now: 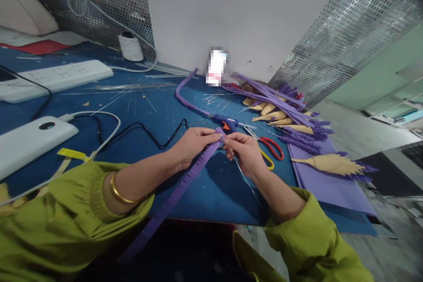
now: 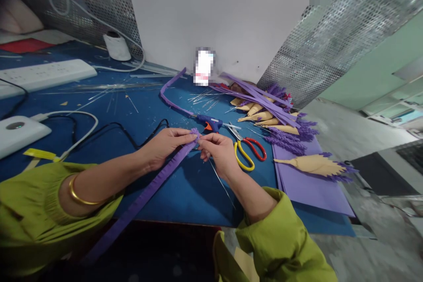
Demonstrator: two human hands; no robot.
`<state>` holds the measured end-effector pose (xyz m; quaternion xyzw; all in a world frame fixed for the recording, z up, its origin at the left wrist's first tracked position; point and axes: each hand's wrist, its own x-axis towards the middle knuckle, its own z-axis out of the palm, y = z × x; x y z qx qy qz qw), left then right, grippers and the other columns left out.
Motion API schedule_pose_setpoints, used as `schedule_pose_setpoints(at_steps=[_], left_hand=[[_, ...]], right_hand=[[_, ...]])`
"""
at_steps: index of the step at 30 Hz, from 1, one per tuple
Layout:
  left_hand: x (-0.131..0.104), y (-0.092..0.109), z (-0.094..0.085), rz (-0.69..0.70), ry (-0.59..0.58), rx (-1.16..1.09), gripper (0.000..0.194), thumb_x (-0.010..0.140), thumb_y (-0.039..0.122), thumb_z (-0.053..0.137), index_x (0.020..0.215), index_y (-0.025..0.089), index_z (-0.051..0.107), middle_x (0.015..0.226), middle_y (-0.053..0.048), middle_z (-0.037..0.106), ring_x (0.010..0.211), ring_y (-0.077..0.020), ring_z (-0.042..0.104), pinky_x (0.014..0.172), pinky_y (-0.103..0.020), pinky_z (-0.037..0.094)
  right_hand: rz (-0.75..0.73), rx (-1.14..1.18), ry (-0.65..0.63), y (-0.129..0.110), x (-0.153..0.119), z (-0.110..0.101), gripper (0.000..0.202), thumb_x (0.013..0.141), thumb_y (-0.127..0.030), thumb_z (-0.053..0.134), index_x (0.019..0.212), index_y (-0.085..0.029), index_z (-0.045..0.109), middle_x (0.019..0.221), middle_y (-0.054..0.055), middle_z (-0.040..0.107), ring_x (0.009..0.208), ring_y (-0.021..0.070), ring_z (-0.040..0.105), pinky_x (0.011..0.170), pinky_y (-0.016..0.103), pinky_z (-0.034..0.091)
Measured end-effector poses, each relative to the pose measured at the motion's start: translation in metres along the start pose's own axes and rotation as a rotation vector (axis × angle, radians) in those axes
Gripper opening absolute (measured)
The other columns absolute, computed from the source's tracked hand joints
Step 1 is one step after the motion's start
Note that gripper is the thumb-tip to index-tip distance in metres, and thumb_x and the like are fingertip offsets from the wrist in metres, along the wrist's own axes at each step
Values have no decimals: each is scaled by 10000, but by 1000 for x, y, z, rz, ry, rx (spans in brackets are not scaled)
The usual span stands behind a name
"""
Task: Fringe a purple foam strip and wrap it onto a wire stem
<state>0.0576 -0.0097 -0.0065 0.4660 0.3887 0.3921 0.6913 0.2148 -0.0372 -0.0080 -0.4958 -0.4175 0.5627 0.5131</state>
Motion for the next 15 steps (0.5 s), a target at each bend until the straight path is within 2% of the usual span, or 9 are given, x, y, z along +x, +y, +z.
schedule_pose_setpoints(at_steps=[4, 6, 11, 15], left_hand=[[-1, 0, 1, -91, 18, 0, 249, 688, 384, 778, 736, 141, 752, 607, 1, 626, 520, -72, 441, 498, -221, 306], [-1, 0, 1, -129, 28, 19, 295, 681, 427, 775, 727, 138, 741, 539, 29, 549, 479, -60, 371, 467, -220, 241], [-2, -1, 2, -143, 28, 41, 237, 623, 353, 767, 637, 124, 704, 537, 18, 542, 502, -76, 412, 491, -221, 255], [-2, -1, 3, -131, 52, 41, 205, 596, 322, 744, 594, 125, 686, 514, 19, 530, 499, -85, 418, 504, -233, 268]], right_hand=[[-21, -16, 13, -1, 2, -3, 202, 601, -297, 800, 669, -153, 673, 540, -21, 630, 398, 71, 504, 380, 188, 383], [-61, -36, 33, -1, 3, -4, 183, 613, -289, 784, 666, -157, 668, 540, -26, 625, 394, 71, 501, 372, 188, 373], [-190, -189, 80, 2, 4, -5, 143, 675, -282, 731, 670, -165, 650, 506, -42, 589, 398, 81, 503, 394, 203, 385], [-339, -436, 111, 3, -1, -5, 103, 754, -271, 668, 722, -175, 651, 469, -52, 550, 418, 97, 507, 437, 217, 394]])
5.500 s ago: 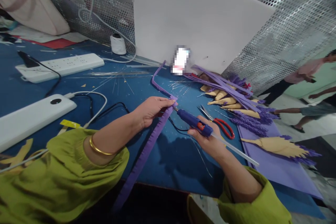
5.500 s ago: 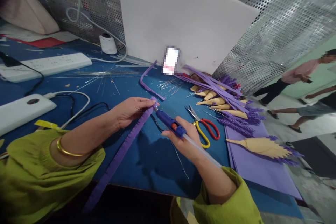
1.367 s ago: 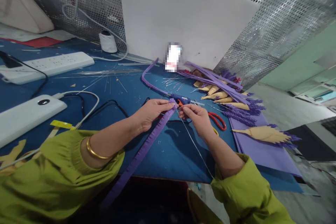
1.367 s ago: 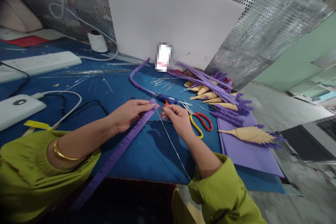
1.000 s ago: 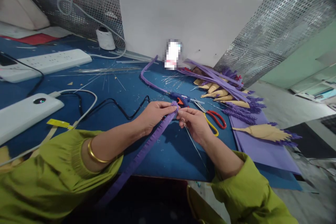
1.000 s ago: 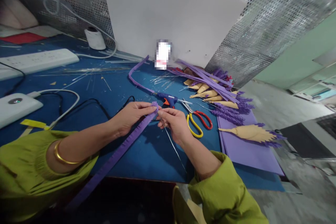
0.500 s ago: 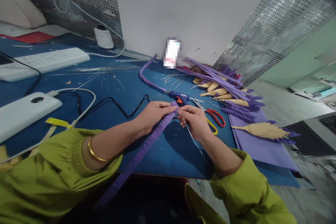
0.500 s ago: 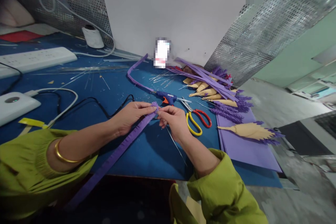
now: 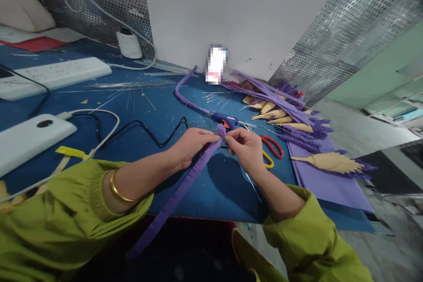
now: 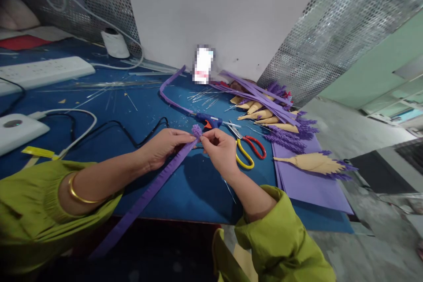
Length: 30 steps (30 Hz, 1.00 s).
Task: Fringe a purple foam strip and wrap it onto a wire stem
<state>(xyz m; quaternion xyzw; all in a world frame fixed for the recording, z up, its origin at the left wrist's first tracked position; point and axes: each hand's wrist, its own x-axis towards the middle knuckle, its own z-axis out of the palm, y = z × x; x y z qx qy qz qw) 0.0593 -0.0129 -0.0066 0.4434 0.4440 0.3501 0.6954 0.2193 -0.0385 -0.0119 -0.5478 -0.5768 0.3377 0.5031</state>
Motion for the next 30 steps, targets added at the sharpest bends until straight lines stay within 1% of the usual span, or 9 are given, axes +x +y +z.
schedule_pose_setpoints(at_steps=[6, 8, 11, 13, 16, 21, 23, 26, 30], left_hand=[[-1, -2, 1, 42, 18, 11, 217, 610, 319, 754, 569, 128, 659, 513, 32, 509, 498, -74, 397, 499, -228, 250], [-2, -1, 2, 42, 23, -29, 259, 608, 338, 775, 545, 131, 632, 507, 37, 496, 496, -69, 394, 491, -224, 255], [-3, 2, 4, 7, 53, -65, 307, 617, 355, 791, 513, 137, 602, 451, 59, 434, 451, -57, 342, 454, -224, 230], [-4, 4, 5, -22, 87, -75, 264, 629, 325, 784, 535, 134, 628, 434, 60, 439, 427, -55, 319, 431, -230, 213], [-3, 6, 5, -19, 133, -69, 187, 632, 276, 766, 577, 127, 668, 476, 30, 534, 427, -61, 356, 421, -233, 234], [2, 3, 0, 6, 136, 22, 223, 639, 321, 737, 540, 135, 662, 472, 9, 560, 420, -72, 396, 424, -228, 259], [3, 2, -1, 14, 135, 44, 230, 646, 333, 724, 541, 136, 669, 489, -3, 585, 425, -79, 418, 429, -226, 272], [2, 2, -1, 25, 132, 78, 242, 663, 348, 718, 554, 135, 681, 518, -14, 614, 420, -75, 414, 425, -224, 257], [3, 0, -1, 51, 119, 121, 241, 683, 350, 722, 591, 130, 694, 548, -20, 625, 440, -75, 418, 437, -221, 253]], right_hand=[[-443, -387, 58, 1, -5, -2, 112, 819, -152, 574, 749, -186, 654, 659, -10, 601, 567, 107, 536, 548, 222, 421], [-535, -497, 58, 1, -6, -2, 150, 841, -135, 548, 754, -191, 657, 666, -5, 586, 583, 110, 532, 562, 222, 416], [-586, -615, 17, 2, -7, -2, 203, 891, -157, 507, 791, -202, 678, 707, 21, 601, 621, 128, 552, 590, 234, 422], [-575, -621, -37, 2, -8, -2, 223, 915, -179, 485, 875, -208, 702, 784, 50, 636, 696, 148, 586, 643, 248, 446], [-487, -502, -98, 1, -9, -1, 234, 899, -192, 505, 990, -216, 719, 840, 61, 650, 715, 155, 594, 668, 267, 472], [-62, -55, -97, 0, -7, 3, 195, 795, -285, 633, 951, -203, 717, 630, -11, 613, 497, 125, 545, 508, 264, 468], [61, 62, -92, 0, -7, 5, 183, 755, -303, 670, 892, -190, 712, 549, -31, 594, 458, 122, 533, 479, 258, 461], [41, 73, -56, 0, -8, 7, 139, 743, -280, 677, 839, -188, 718, 523, -38, 579, 454, 119, 529, 478, 255, 452], [-144, -58, -14, 4, -10, 6, 116, 788, -225, 633, 833, -201, 737, 596, -23, 577, 503, 119, 539, 514, 262, 434]])
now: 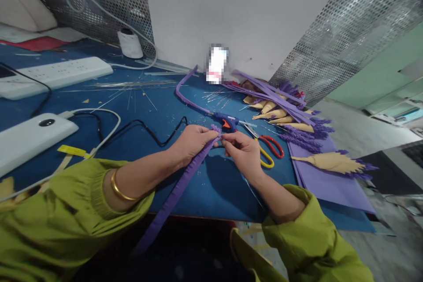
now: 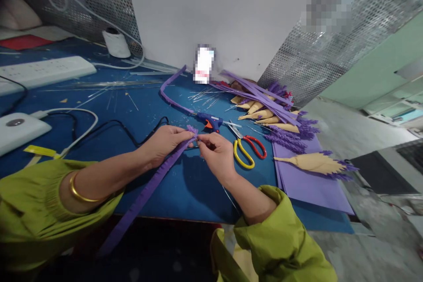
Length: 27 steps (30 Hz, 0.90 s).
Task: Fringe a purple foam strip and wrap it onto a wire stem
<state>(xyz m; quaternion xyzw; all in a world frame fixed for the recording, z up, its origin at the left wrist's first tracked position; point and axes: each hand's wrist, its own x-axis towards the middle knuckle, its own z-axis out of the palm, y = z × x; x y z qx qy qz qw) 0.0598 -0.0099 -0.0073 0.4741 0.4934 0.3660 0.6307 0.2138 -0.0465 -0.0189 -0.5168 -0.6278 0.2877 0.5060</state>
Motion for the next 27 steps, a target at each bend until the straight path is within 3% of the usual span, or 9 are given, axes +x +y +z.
schedule_pose_setpoints(at_steps=[6, 10, 15, 21, 27], left_hand=[[0, 3, -3, -25, -64, -41, 260, 663, 384, 745, 640, 129, 704, 573, -18, 615, 483, -90, 436, 461, -227, 272], [-2, 7, -4, -4, -52, -43, 230, 631, 361, 765, 628, 146, 685, 493, 49, 483, 457, -70, 346, 448, -228, 208], [-3, 8, -3, 10, -13, -22, 225, 597, 324, 760, 544, 153, 623, 442, 67, 420, 426, -65, 300, 432, -245, 167], [0, 7, -4, -8, -14, -17, 198, 600, 311, 751, 561, 150, 644, 488, 38, 518, 447, -77, 371, 448, -236, 237], [-1, 11, -7, 23, -42, -3, 270, 625, 342, 742, 480, 176, 585, 452, 53, 433, 459, -82, 340, 452, -241, 224]], right_hand=[[-142, -182, 15, 1, 0, -3, 158, 823, -192, 582, 853, -208, 736, 641, -4, 570, 570, 135, 537, 549, 266, 425], [-225, -274, 14, -1, -1, -4, 182, 818, -168, 558, 882, -201, 725, 656, -1, 562, 578, 135, 533, 569, 263, 439], [-247, -312, -2, 0, -2, -2, 202, 824, -163, 535, 882, -207, 724, 667, 3, 562, 567, 130, 519, 563, 256, 437], [-304, -334, -4, -1, -2, -2, 211, 838, -150, 517, 874, -190, 721, 661, 5, 556, 569, 128, 515, 569, 250, 438], [-261, -324, 0, 0, -1, -2, 200, 835, -168, 531, 890, -205, 720, 691, 8, 561, 559, 126, 519, 549, 248, 441]])
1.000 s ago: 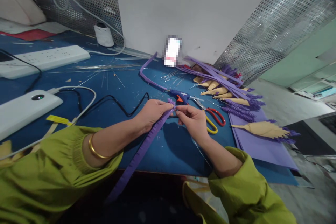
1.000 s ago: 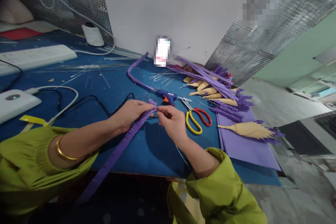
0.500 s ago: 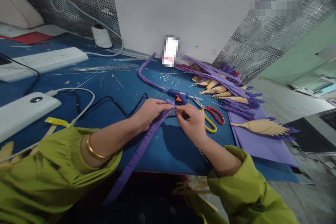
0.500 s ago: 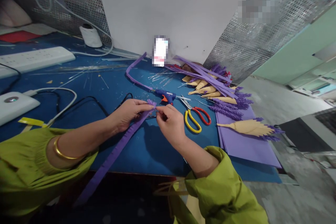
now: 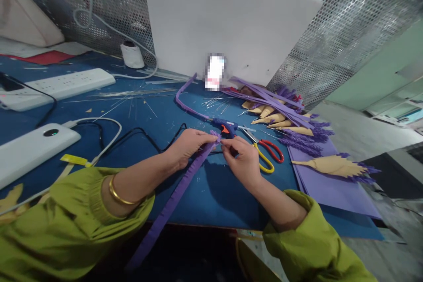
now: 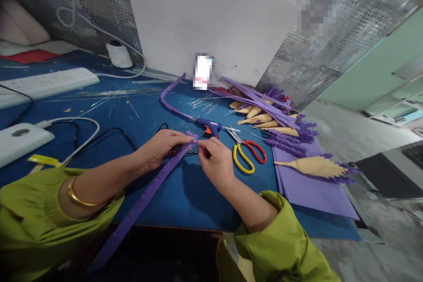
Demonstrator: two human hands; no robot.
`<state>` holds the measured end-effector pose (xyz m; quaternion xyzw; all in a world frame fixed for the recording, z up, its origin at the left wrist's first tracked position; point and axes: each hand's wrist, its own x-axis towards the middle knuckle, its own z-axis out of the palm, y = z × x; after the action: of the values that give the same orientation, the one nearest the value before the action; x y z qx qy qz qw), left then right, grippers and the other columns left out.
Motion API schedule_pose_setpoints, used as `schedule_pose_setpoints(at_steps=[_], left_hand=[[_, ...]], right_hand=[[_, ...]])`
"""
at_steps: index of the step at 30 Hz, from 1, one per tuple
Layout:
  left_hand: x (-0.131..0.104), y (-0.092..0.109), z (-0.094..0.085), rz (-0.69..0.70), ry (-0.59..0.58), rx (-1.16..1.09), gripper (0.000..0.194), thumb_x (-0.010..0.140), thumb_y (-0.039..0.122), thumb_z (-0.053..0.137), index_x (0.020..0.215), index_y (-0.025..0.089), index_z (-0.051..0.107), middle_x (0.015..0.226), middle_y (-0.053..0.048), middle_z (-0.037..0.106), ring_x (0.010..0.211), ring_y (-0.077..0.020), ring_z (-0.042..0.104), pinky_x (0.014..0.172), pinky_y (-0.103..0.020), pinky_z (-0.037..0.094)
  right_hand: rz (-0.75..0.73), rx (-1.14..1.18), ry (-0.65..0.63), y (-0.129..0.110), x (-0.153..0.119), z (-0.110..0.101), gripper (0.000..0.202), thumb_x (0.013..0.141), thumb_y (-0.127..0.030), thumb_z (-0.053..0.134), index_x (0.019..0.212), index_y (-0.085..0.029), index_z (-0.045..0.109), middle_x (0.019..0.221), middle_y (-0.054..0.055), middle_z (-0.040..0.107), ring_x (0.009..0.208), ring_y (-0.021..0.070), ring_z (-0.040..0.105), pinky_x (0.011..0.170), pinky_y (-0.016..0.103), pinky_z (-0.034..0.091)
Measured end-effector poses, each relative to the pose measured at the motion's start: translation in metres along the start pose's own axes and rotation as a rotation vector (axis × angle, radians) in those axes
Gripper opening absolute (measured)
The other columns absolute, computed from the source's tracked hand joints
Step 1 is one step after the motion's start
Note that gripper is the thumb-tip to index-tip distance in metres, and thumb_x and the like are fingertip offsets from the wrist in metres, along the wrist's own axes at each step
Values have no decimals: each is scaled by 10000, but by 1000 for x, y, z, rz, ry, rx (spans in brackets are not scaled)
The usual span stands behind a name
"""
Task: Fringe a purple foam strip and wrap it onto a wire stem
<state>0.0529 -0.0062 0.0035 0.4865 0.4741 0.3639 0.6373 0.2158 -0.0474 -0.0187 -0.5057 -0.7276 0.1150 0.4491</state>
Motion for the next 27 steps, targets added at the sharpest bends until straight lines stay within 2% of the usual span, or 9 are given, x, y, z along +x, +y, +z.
schedule_pose_setpoints(at_steps=[6, 8, 10, 13, 18, 22, 27], left_hand=[[2, -3, 1, -15, 43, 58, 251, 613, 340, 723, 483, 168, 593, 443, 48, 445, 423, -76, 307, 441, -252, 186], [3, -5, 1, -30, 42, 68, 245, 619, 353, 717, 503, 165, 612, 445, 44, 457, 418, -76, 306, 441, -254, 183], [3, -6, 0, -32, 44, 76, 242, 631, 369, 709, 530, 163, 633, 452, 43, 464, 421, -79, 312, 444, -254, 183], [4, -7, -2, -7, 44, 93, 254, 649, 384, 701, 544, 162, 640, 469, 40, 466, 440, -83, 321, 454, -255, 194], [3, -8, -3, 46, 8, 143, 272, 675, 376, 690, 520, 161, 629, 462, 46, 410, 458, -86, 292, 466, -261, 181], [0, -8, -1, 30, -4, 161, 269, 678, 387, 692, 552, 152, 652, 465, 52, 383, 458, -82, 271, 465, -258, 170], [-2, -10, 1, 52, -15, 195, 308, 686, 397, 679, 515, 155, 597, 450, 67, 312, 452, -74, 225, 458, -259, 128]], right_hand=[[-22, -14, -28, 0, -1, 1, 198, 830, -173, 535, 863, -220, 725, 697, 16, 585, 583, 131, 540, 573, 254, 447], [96, 92, -28, 2, 0, 1, 153, 808, -206, 576, 851, -219, 722, 678, 8, 591, 562, 131, 545, 553, 262, 449], [302, 274, -42, 2, 3, 2, 119, 773, -258, 634, 848, -210, 713, 634, -9, 597, 514, 129, 546, 511, 264, 449], [537, 520, -79, 1, 7, 0, 163, 703, -307, 715, 817, -191, 703, 555, -32, 599, 444, 117, 532, 460, 255, 440], [642, 701, -108, -2, 10, -5, 194, 654, -326, 777, 747, -171, 705, 481, -45, 574, 409, 94, 507, 433, 231, 424], [752, 793, -138, 0, 10, -6, 248, 654, -383, 788, 666, -159, 683, 480, -39, 559, 394, 81, 501, 393, 206, 395], [870, 841, -149, 2, 14, -5, 264, 541, -335, 833, 642, -147, 678, 487, -30, 578, 377, 79, 503, 374, 197, 392]])
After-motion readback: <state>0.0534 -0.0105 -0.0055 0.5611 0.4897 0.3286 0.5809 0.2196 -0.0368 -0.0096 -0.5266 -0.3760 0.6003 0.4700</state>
